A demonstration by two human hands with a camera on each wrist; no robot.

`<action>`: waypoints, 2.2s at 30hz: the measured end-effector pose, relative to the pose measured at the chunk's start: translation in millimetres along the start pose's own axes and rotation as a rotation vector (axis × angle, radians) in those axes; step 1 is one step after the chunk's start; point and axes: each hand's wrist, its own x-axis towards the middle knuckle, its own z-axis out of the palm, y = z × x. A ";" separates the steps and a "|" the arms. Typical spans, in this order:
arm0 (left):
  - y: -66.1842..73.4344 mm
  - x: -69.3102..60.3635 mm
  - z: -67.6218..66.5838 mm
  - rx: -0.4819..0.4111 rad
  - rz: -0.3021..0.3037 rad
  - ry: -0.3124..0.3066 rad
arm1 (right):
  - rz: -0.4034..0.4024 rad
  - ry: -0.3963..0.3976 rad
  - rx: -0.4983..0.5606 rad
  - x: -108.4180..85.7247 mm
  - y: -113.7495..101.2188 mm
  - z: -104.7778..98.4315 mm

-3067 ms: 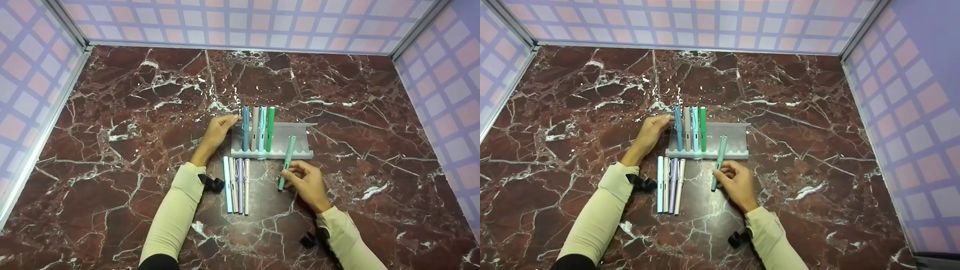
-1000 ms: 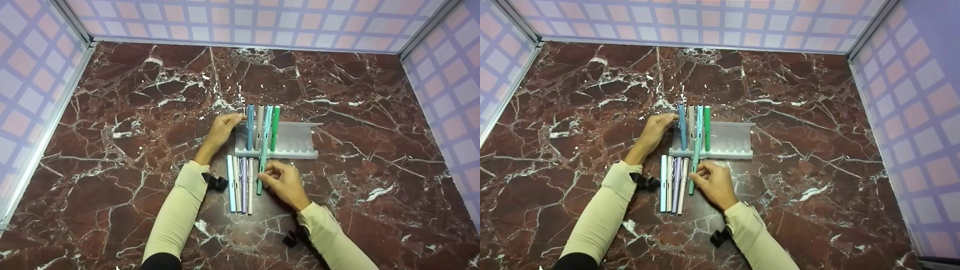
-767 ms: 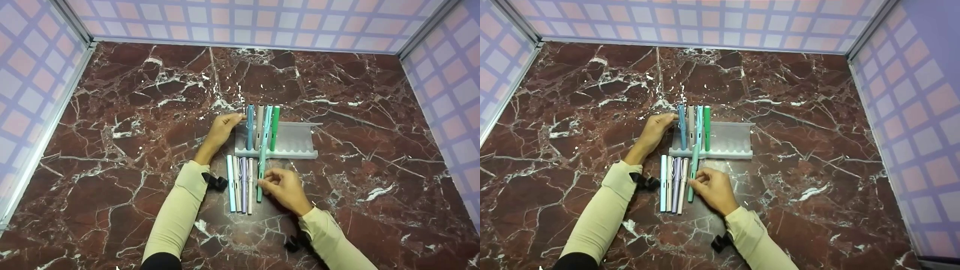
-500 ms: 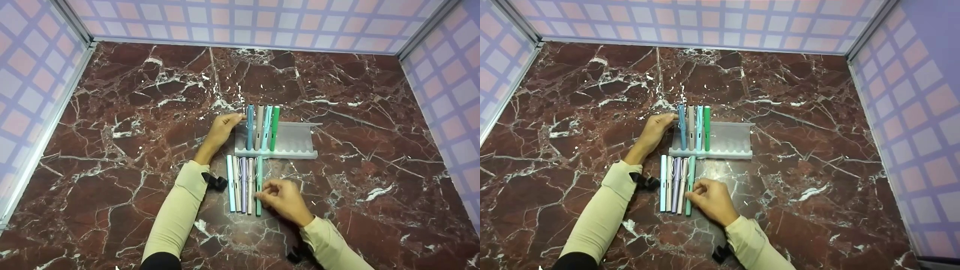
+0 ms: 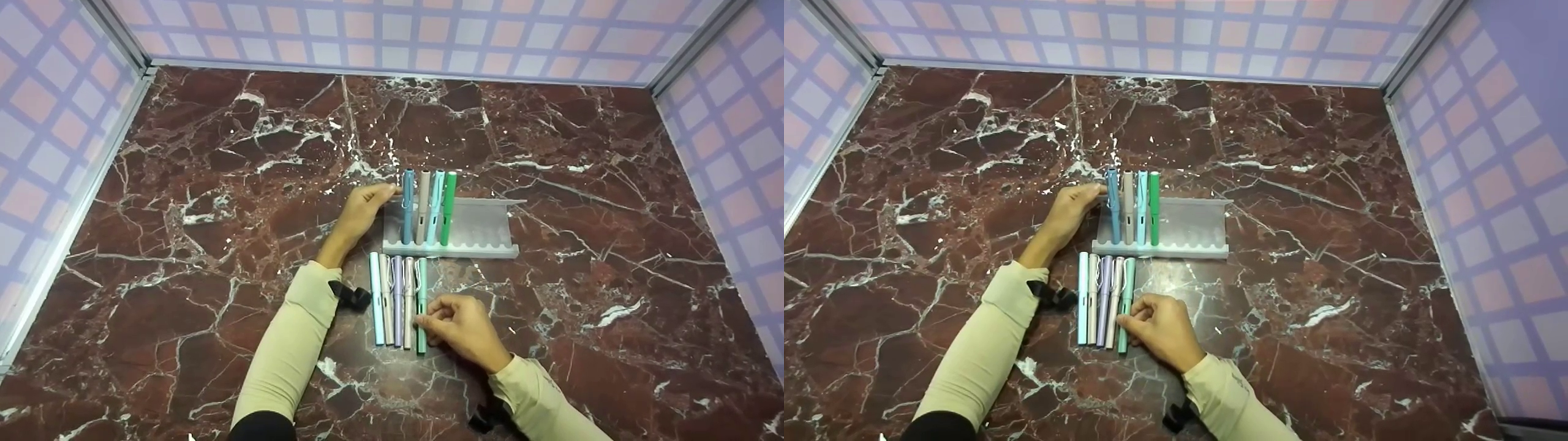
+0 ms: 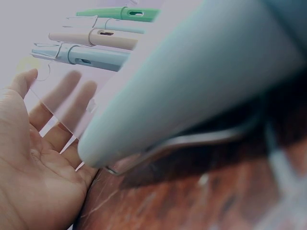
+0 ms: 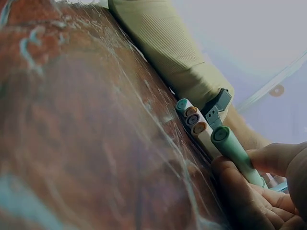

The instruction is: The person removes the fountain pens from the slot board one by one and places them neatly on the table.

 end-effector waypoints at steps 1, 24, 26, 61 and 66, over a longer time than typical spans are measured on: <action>0.3 -0.2 0.1 0.001 0.000 0.000 | 0.002 0.003 0.003 0.1 0.3 0.0; -0.5 -0.3 0.3 -0.017 0.003 -0.002 | -0.010 0.103 0.224 2.5 1.2 0.5; -0.6 -0.4 0.4 -0.009 0.004 0.004 | -0.032 0.150 0.220 3.7 1.6 1.0; -3.6 2.0 -1.4 0.042 0.013 0.008 | -0.587 0.709 -0.368 88.5 15.7 -35.1; -1.8 1.5 -0.5 0.040 0.016 0.013 | -0.462 0.639 -0.482 90.6 13.5 -36.1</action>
